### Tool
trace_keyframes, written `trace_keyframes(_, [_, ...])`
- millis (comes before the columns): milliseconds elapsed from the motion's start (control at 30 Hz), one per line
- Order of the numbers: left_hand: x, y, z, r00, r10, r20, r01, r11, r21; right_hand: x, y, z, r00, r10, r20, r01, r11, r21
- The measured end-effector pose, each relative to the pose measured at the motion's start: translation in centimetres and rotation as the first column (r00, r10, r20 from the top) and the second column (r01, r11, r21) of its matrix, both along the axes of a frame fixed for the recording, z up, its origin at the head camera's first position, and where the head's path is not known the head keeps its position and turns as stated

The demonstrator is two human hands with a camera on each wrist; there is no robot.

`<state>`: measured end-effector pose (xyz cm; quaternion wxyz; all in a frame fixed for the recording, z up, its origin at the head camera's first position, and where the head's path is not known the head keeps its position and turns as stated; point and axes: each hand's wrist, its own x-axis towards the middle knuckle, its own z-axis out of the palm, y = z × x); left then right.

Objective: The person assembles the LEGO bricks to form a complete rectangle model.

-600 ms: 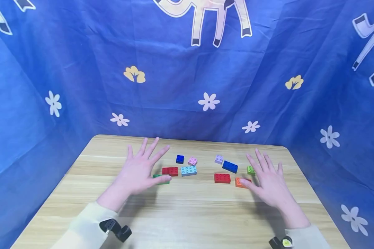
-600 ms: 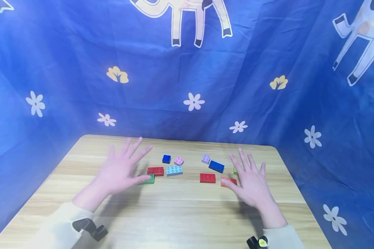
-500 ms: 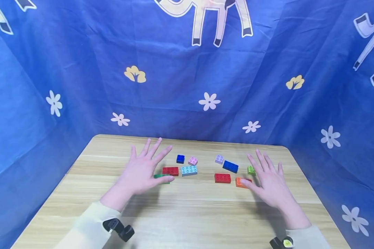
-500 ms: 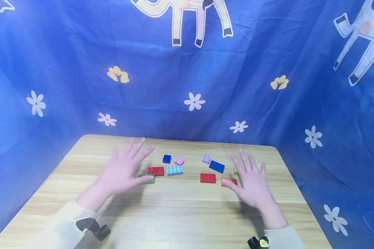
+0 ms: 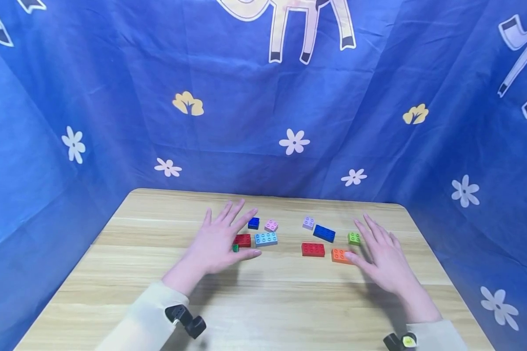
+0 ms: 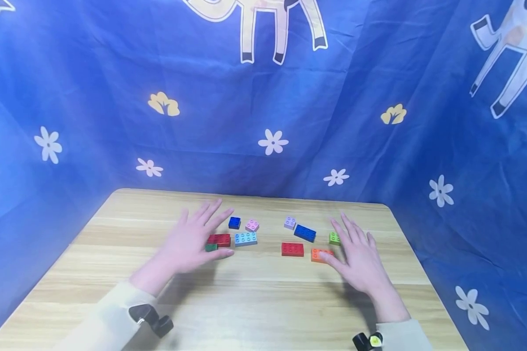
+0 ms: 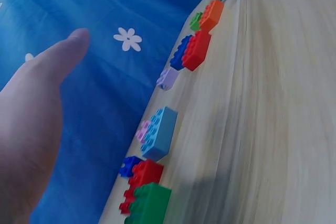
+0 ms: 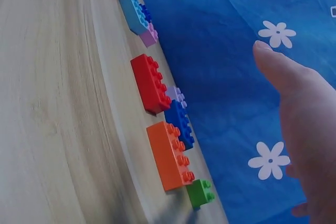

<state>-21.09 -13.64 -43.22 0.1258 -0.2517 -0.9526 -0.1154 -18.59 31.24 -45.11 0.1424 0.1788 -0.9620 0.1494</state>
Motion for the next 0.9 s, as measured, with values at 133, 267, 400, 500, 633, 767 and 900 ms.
trace_keyframes(133, [-0.3,1.2,-0.2,1.0,-0.02,0.009,0.02,0.999,0.032,0.1,0.4,-0.4,1.0,0.004,0.024,-0.002,0.999,-0.053])
trace_keyframes(267, [-0.6,2.2,-0.6,0.999,-0.044,0.029,0.042,0.998,0.056,0.2,0.9,-0.7,0.998,0.018,0.055,-0.012,0.994,-0.11])
trace_keyframes(400, [-0.9,3.1,-1.3,0.997,-0.074,0.033,0.071,0.994,0.082,0.2,1.3,-1.1,0.996,0.045,0.071,-0.034,0.988,-0.152])
trace_keyframes(500, [-0.9,3.7,-1.7,0.995,-0.095,0.029,0.092,0.992,0.091,0.1,1.6,-1.4,0.996,0.059,0.073,-0.046,0.984,-0.171])
trace_keyframes(633, [-1.0,4.6,-2.0,0.991,-0.125,0.048,0.119,0.987,0.109,0.1,1.9,-1.9,0.995,0.065,0.081,-0.049,0.982,-0.184])
trace_keyframes(767, [-1.2,5.6,-2.5,0.98,-0.169,0.108,0.146,0.969,0.198,0.1,2.0,-2.3,0.993,0.068,0.098,-0.044,0.973,-0.224])
trace_keyframes(900, [-1.4,6.8,-3.4,0.958,-0.223,0.18,0.158,0.935,0.319,0.0,2.3,-2.8,0.989,0.08,0.125,-0.041,0.958,-0.285])
